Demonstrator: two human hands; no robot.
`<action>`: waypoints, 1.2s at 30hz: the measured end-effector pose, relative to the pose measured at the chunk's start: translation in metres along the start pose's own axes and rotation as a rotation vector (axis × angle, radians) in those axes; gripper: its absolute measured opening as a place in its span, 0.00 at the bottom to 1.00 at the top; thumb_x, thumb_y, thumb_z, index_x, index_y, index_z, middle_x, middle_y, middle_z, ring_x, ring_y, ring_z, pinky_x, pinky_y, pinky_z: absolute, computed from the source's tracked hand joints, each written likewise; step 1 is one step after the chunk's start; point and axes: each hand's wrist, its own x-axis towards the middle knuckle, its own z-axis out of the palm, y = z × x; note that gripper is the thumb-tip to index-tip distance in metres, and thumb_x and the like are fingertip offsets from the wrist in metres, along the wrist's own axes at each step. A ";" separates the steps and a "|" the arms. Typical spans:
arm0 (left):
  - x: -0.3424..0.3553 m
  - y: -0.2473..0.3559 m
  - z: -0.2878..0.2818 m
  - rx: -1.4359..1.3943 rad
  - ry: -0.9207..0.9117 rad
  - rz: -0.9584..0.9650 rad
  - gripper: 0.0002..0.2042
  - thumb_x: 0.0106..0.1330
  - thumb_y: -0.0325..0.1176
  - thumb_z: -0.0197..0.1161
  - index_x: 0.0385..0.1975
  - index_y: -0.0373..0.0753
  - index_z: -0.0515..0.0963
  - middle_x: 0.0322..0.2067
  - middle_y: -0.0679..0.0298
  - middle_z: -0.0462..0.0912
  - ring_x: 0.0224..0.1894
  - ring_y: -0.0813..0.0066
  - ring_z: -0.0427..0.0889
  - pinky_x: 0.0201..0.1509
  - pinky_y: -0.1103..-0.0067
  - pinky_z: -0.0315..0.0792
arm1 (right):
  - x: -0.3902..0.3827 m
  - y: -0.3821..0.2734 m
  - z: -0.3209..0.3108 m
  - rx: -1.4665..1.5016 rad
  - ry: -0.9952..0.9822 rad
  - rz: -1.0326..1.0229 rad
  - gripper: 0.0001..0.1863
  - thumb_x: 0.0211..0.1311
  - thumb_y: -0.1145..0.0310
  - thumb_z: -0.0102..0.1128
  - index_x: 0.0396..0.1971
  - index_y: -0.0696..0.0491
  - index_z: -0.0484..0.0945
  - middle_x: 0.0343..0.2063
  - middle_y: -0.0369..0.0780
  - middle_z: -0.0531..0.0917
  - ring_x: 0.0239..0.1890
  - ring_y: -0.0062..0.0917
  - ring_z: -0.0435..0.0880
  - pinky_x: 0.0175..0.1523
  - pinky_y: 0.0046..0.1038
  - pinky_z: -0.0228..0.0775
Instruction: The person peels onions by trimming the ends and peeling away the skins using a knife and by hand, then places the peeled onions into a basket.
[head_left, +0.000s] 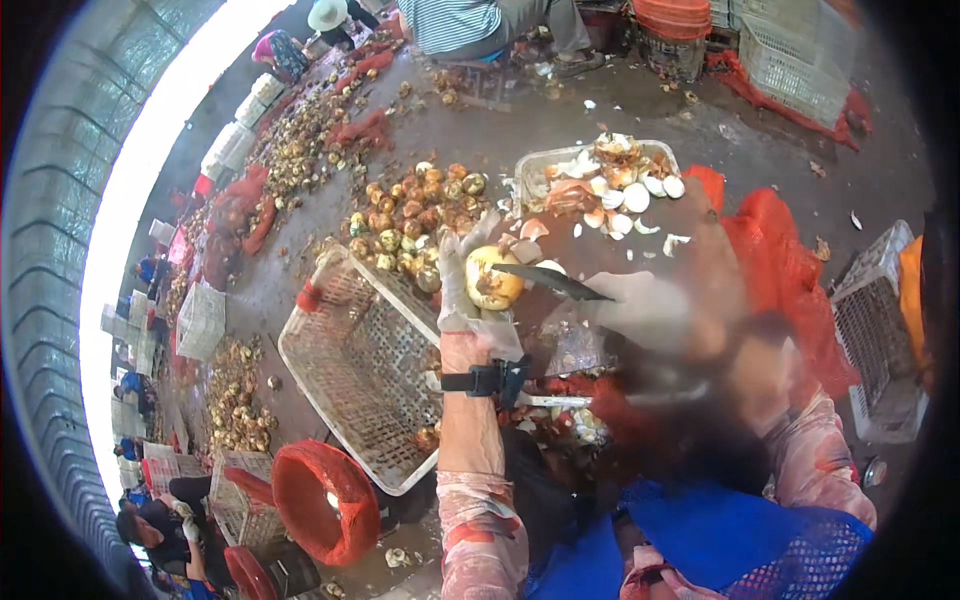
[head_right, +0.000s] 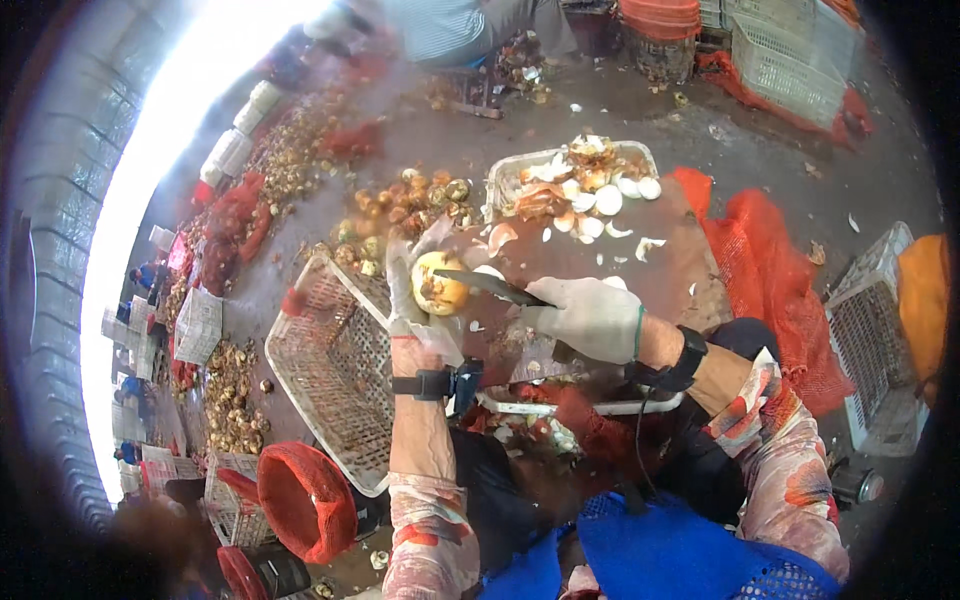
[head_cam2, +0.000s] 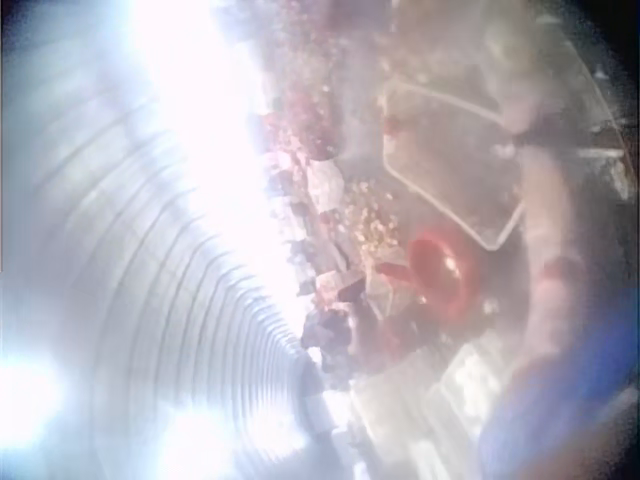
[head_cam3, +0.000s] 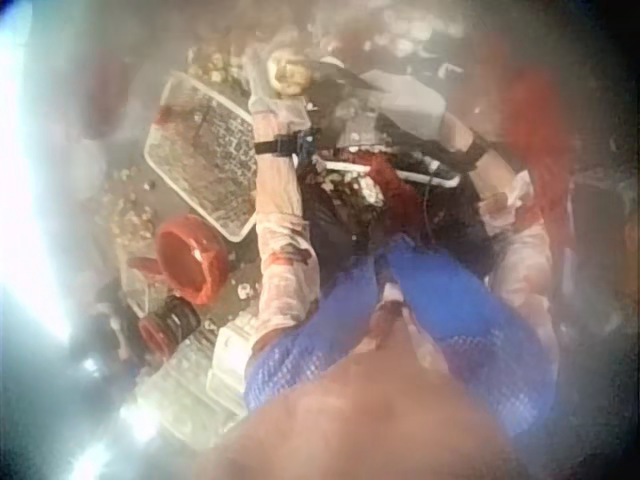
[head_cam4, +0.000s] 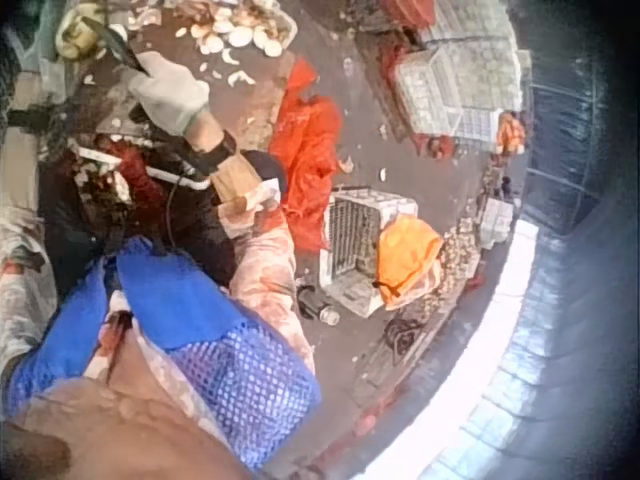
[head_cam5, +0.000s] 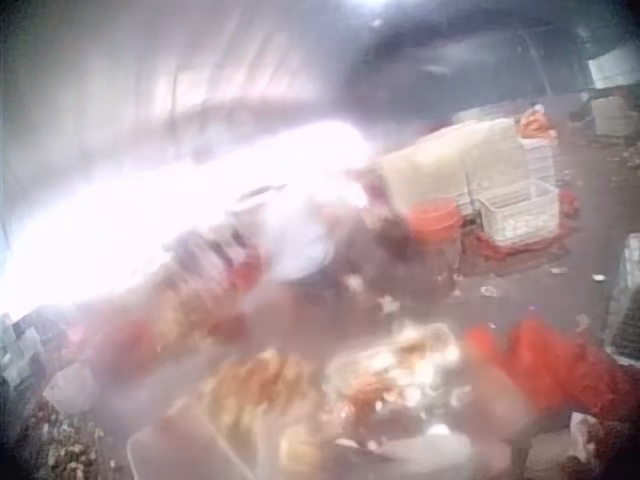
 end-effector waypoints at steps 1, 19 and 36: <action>0.004 -0.003 0.008 0.015 0.083 0.021 0.30 0.71 0.56 0.49 0.60 0.34 0.67 0.46 0.51 0.81 0.43 0.57 0.84 0.46 0.64 0.82 | -0.005 0.000 0.001 0.132 -0.038 0.144 0.12 0.63 0.65 0.54 0.44 0.52 0.76 0.27 0.41 0.80 0.32 0.32 0.85 0.29 0.34 0.76; 0.007 0.024 -0.019 0.093 0.165 0.081 0.16 0.70 0.37 0.54 0.46 0.30 0.75 0.39 0.55 0.83 0.38 0.67 0.84 0.42 0.72 0.82 | 0.006 -0.019 0.020 0.029 0.015 0.301 0.09 0.59 0.67 0.56 0.39 0.48 0.80 0.28 0.37 0.77 0.27 0.32 0.80 0.26 0.32 0.66; 0.009 0.025 0.030 0.175 0.284 0.039 0.18 0.69 0.41 0.55 0.48 0.32 0.76 0.43 0.58 0.82 0.38 0.64 0.84 0.43 0.72 0.81 | 0.021 -0.029 0.030 0.446 0.019 0.492 0.06 0.64 0.67 0.53 0.35 0.54 0.73 0.22 0.45 0.76 0.24 0.40 0.80 0.27 0.36 0.72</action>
